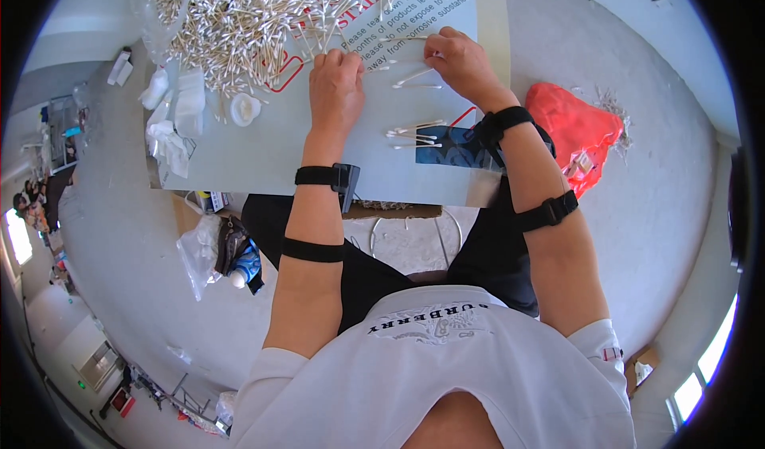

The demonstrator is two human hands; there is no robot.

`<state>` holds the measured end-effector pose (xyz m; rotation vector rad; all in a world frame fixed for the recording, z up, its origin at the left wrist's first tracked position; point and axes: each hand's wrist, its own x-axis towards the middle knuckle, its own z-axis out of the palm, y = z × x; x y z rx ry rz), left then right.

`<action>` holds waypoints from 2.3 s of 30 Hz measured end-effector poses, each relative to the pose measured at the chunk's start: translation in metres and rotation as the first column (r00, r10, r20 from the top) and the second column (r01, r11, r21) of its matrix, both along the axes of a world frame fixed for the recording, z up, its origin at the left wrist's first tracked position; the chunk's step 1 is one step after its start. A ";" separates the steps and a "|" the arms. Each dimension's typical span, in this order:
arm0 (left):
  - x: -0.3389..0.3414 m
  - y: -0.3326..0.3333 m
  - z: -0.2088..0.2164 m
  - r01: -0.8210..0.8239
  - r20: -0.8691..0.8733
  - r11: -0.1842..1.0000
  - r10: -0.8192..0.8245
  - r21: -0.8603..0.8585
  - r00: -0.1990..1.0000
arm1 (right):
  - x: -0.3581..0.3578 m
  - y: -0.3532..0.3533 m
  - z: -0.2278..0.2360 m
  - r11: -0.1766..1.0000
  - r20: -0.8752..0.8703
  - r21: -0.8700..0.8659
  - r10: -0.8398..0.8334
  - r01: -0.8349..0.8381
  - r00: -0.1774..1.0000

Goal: Gathering and bundling small white applicator sticks into plastic packaging and applying tape.

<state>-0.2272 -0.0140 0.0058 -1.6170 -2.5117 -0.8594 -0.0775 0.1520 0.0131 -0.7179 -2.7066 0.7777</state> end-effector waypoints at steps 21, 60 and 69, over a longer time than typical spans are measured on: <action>0.003 0.021 -0.001 -0.059 0.058 0.996 0.055 0.068 0.997 | -0.002 -0.001 -0.005 0.960 -0.243 -0.244 -0.197 0.137 0.950; -0.007 0.013 -0.007 -0.240 0.111 0.971 0.237 0.015 0.965 | 0.020 -0.036 -0.003 0.992 -0.206 -0.122 -0.005 -0.020 0.979; -0.002 0.020 0.002 -0.422 0.016 0.907 0.422 0.003 0.907 | 0.021 -0.036 -0.005 0.990 -0.192 -0.139 -0.010 -0.018 0.981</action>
